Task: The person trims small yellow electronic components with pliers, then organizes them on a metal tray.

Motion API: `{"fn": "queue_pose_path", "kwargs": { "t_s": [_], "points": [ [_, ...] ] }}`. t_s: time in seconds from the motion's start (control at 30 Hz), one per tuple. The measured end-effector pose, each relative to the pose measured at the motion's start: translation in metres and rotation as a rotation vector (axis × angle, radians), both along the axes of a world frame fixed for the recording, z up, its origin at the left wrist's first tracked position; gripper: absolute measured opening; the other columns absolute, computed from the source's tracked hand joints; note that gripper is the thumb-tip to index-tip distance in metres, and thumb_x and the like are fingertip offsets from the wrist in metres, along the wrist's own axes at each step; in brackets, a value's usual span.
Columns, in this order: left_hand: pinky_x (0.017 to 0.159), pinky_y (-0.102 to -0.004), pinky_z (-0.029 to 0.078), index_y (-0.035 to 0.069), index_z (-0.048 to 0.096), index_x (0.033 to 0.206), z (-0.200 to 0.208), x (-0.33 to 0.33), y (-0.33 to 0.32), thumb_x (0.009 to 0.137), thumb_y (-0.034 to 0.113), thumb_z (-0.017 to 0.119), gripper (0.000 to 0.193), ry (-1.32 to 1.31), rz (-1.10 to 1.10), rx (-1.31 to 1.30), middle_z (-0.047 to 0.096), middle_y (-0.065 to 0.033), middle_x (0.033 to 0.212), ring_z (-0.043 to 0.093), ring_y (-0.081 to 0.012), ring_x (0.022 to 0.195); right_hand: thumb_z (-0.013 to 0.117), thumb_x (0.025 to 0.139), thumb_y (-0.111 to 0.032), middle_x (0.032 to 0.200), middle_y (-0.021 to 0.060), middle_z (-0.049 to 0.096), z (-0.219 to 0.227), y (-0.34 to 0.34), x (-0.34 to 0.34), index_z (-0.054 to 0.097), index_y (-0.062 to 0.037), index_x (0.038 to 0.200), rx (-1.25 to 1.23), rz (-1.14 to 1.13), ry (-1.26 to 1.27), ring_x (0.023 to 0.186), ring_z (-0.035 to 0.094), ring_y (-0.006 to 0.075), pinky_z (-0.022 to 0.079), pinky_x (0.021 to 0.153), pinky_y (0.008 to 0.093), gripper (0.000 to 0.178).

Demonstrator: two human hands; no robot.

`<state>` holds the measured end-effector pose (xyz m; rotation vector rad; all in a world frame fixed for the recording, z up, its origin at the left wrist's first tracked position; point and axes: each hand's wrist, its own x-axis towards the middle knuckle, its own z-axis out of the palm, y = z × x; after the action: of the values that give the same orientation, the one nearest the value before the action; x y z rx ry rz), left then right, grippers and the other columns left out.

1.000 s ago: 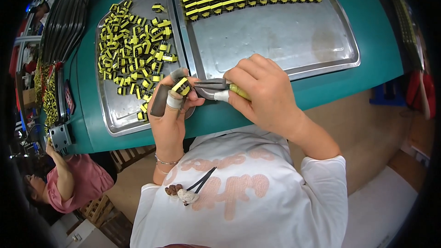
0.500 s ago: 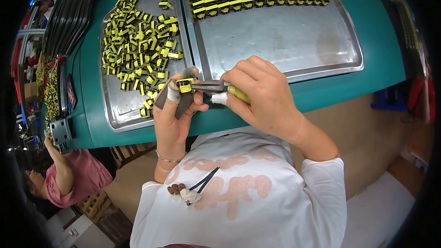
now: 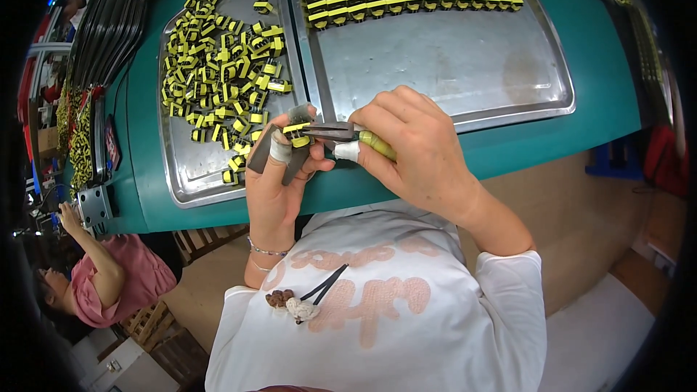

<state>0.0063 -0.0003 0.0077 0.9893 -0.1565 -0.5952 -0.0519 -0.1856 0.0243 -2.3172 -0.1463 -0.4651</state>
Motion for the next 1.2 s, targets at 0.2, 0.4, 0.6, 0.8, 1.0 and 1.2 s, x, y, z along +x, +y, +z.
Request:
{"fn": "queue_pose_path", "kwargs": {
  "t_s": [0.2,0.4,0.6,0.8,1.0,1.2],
  "points": [
    [0.072,-0.0339,0.061,-0.004,0.051,0.122,-0.001,-0.003,-0.001,0.095,0.024,0.057,0.04,-0.051,0.018,0.065,0.058,-0.0179,0.115,0.063,-0.0181,0.086,0.06,0.062,0.002,0.077,0.0099,0.056,0.003,-0.002,-0.001,0.061,-0.0007,0.086,-0.061,0.005,0.011,0.073,0.052,0.0274,0.043,0.065,0.0356,0.024],
    [0.074,-0.034,0.06,-0.005,0.051,0.121,0.0,-0.004,-0.003,0.094,0.023,0.058,0.04,-0.105,0.002,0.105,0.06,-0.0167,0.111,0.063,-0.0174,0.086,0.063,0.059,0.0,0.077,0.0086,0.056,0.006,-0.006,-0.003,0.061,-0.002,0.085,-0.159,0.031,-0.042,0.073,0.053,0.0268,0.043,0.065,0.0358,0.026],
    [0.079,-0.0318,0.058,-0.005,0.051,0.121,-0.001,-0.006,-0.006,0.095,0.021,0.058,0.038,-0.123,0.049,0.098,0.06,-0.0163,0.109,0.063,-0.0161,0.087,0.067,0.057,-0.002,0.074,0.0072,0.055,0.004,-0.001,-0.006,0.061,-0.0031,0.083,-0.212,-0.009,-0.075,0.069,0.053,0.0256,0.044,0.061,0.0355,0.027],
    [0.085,-0.033,0.055,-0.006,0.05,0.122,-0.005,-0.008,-0.006,0.096,0.018,0.056,0.036,-0.187,0.074,0.091,0.06,-0.0162,0.112,0.063,-0.0195,0.095,0.071,0.062,-0.009,0.072,0.0011,0.053,0.0,0.005,-0.008,0.061,-0.0085,0.08,-0.27,-0.063,-0.117,0.068,0.051,0.0199,0.04,0.057,0.0324,0.021],
    [0.086,-0.0328,0.054,-0.004,0.049,0.121,-0.007,-0.007,-0.007,0.094,0.016,0.058,0.034,-0.225,0.098,0.088,0.06,-0.0151,0.111,0.062,-0.0178,0.095,0.068,0.057,-0.002,0.072,0.0066,0.055,0.001,0.008,-0.007,0.062,-0.0035,0.083,-0.23,-0.092,-0.113,0.066,0.052,0.0247,0.043,0.058,0.0347,0.027],
    [0.086,-0.0318,0.053,-0.004,0.049,0.119,-0.009,-0.007,-0.007,0.093,0.012,0.06,0.033,-0.319,0.093,0.127,0.06,-0.014,0.112,0.062,-0.0179,0.095,0.069,0.058,-0.003,0.074,0.0074,0.056,-0.002,0.006,-0.01,0.062,-0.0036,0.083,-0.231,-0.079,-0.089,0.066,0.053,0.0254,0.043,0.059,0.0352,0.026]
  ]
}}
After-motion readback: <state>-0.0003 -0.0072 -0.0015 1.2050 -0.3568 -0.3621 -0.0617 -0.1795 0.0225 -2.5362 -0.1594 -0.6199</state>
